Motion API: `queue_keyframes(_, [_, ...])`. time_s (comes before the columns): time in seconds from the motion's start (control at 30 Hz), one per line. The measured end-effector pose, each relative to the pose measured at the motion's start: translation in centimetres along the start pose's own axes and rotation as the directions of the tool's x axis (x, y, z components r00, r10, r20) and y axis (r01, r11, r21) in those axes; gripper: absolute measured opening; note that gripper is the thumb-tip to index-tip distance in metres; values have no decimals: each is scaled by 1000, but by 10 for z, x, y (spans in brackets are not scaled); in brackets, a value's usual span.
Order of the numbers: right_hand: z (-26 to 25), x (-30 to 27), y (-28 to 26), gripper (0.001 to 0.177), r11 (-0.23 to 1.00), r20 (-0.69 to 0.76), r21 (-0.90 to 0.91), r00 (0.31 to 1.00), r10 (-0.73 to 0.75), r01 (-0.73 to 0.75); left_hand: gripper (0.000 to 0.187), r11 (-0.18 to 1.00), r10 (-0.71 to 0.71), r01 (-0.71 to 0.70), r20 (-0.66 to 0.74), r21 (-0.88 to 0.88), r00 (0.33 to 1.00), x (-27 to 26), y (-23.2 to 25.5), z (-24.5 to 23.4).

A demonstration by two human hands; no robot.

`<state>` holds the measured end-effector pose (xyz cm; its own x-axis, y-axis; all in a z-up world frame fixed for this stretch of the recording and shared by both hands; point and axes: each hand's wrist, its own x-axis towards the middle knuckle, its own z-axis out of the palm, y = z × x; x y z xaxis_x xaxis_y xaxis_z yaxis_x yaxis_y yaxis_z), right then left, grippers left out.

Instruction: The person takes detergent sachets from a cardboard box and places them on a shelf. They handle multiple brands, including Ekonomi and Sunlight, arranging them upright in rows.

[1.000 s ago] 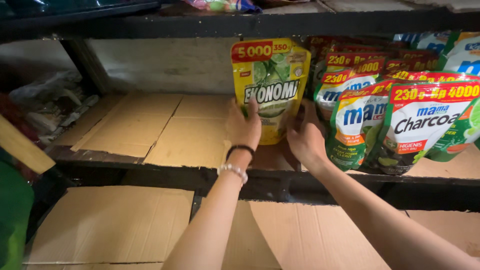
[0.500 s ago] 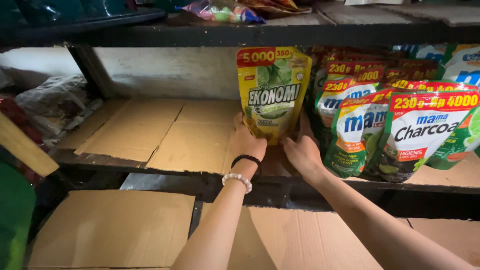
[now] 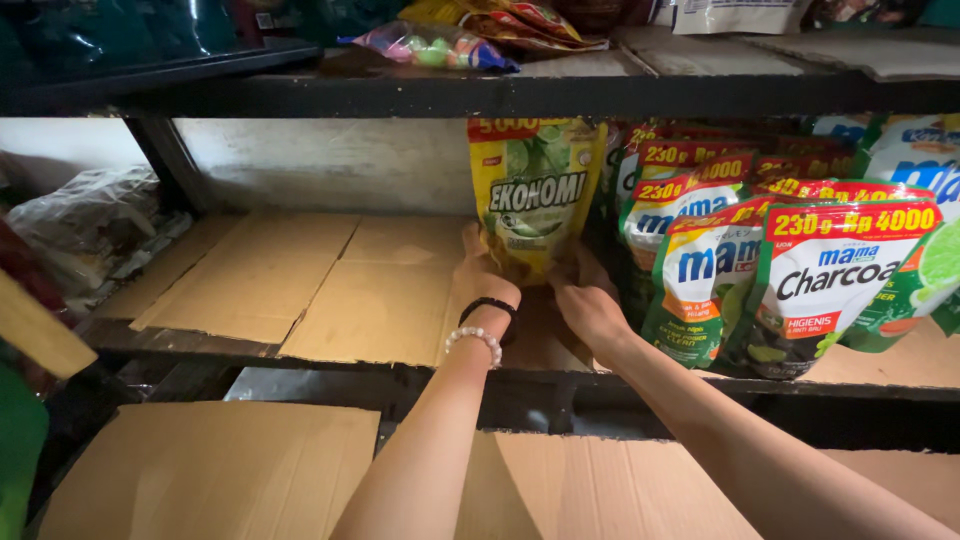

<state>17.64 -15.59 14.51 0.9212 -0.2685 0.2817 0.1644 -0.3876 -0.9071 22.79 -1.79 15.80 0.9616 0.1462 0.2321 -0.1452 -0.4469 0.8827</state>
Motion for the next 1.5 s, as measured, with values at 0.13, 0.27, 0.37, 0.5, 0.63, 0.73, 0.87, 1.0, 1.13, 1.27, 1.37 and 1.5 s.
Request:
queue_keyframes(0.13, [6,7,9,56,988,61,120,994,93,-100,56,998,56,-57,-31,-38,998,14,-6,9])
queue_keyframes(0.27, [11,20,22,53,994,34,55,995,-96,94,47,998,7,-9,-30,-55,1000,28,-9,21])
queue_keyframes(0.37, [11,25,27,53,989,2,10,989,-148,148,57,999,37,-38,-90,-11,995,36,-13,32])
queue_keyframes(0.5, [10,28,19,56,996,31,8,995,-93,93,56,996,77,-72,-90,59,993,51,-20,42])
queue_keyframes(0.63, [10,31,11,53,995,80,90,996,37,-44,44,991,57,-70,-117,-116,992,60,-19,54])
queue_keyframes(0.73, [10,38,10,56,995,75,99,997,9,-16,57,989,21,-34,-90,-146,996,62,-18,57])
queue_keyframes(0.87, [12,49,10,59,973,115,163,983,144,-162,72,996,76,-83,-140,-42,987,63,-14,56])
queue_keyframes(1.0, [15,55,14,63,978,140,155,983,120,-142,78,998,61,-65,-122,-28,991,64,-12,55])
queue_keyframes(1.13, [15,64,15,66,964,185,163,966,182,-212,76,995,61,-69,-110,-66,992,67,-12,59])
queue_keyframes(1.27, [13,69,14,67,954,216,163,952,216,-253,83,996,85,-86,-97,-15,992,76,-12,63])
queue_keyframes(1.37, [14,71,15,71,949,216,157,947,237,-273,89,998,64,-64,-63,-3,996,81,-16,66])
queue_keyframes(1.5, [14,74,18,74,943,234,141,936,263,-300,93,989,143,-145,-82,-19,986,84,-23,70])
